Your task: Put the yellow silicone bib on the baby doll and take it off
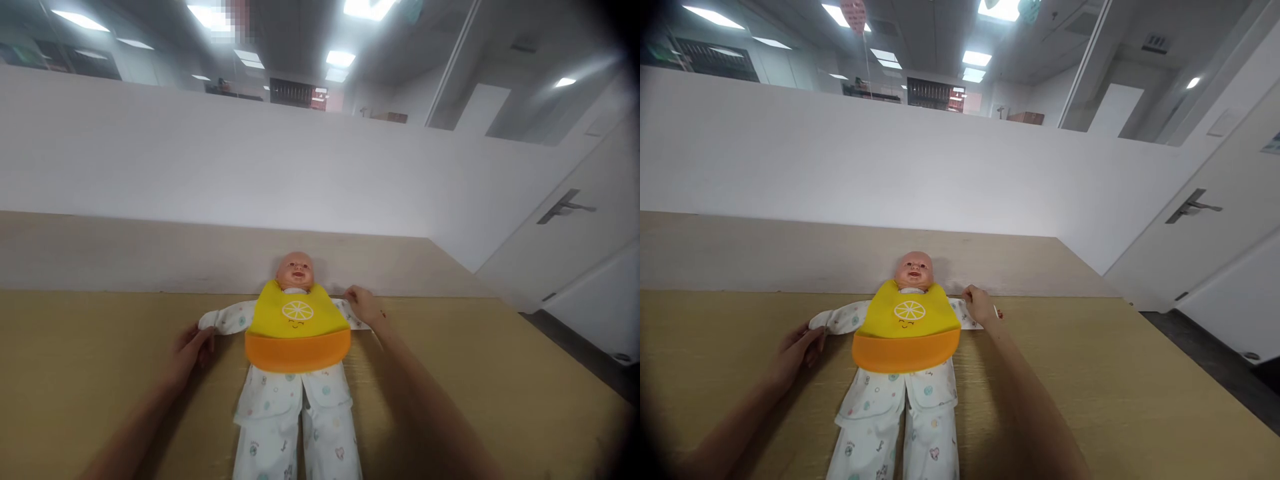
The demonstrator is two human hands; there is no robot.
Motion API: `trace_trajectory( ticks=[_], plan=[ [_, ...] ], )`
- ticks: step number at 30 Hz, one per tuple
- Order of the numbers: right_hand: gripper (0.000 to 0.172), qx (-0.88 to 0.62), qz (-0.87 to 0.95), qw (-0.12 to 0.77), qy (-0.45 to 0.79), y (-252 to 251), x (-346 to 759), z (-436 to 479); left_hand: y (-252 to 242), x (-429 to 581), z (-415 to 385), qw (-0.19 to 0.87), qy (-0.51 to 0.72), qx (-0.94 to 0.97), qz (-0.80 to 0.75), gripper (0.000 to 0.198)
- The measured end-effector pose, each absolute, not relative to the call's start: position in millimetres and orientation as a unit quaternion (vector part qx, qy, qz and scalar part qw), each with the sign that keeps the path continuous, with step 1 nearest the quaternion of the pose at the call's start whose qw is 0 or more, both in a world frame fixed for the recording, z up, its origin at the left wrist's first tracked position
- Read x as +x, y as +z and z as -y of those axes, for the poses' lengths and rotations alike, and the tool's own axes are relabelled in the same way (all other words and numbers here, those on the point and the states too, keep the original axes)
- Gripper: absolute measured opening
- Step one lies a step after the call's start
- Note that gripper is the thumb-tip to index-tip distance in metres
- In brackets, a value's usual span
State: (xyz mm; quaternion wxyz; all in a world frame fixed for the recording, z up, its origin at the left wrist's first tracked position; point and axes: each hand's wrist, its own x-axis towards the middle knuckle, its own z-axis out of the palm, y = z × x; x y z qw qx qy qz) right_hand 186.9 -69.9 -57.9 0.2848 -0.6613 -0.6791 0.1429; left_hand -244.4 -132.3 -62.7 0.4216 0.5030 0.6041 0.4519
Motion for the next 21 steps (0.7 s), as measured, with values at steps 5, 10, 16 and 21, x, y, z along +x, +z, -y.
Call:
trace_trajectory(
  ticks=[5, 10, 16, 21],
  plan=[
    [0.016, -0.658, 0.668, 0.313, 0.150, -59.2, 192.7, 72.1, -63.8, -245.8, 131.7, 0.431, 0.474, 0.500, -0.583, 0.037],
    [0.014, -0.637, 0.667, 0.347, 0.168, -57.4, 194.7, 77.3, -62.0, -244.4, 131.9, 0.433, 0.465, 0.502, -0.587, 0.036],
    [0.024, -0.587, 0.661, 0.419, 0.208, -58.2, 193.2, 81.1, -56.7, -241.8, 133.1, 0.434, 0.459, 0.503, -0.590, 0.037],
    [0.036, -0.582, 0.611, 0.473, 0.254, -58.1, 198.1, 92.1, -59.1, -243.9, 132.2, 0.428, 0.440, 0.510, -0.603, 0.038]
  ],
)
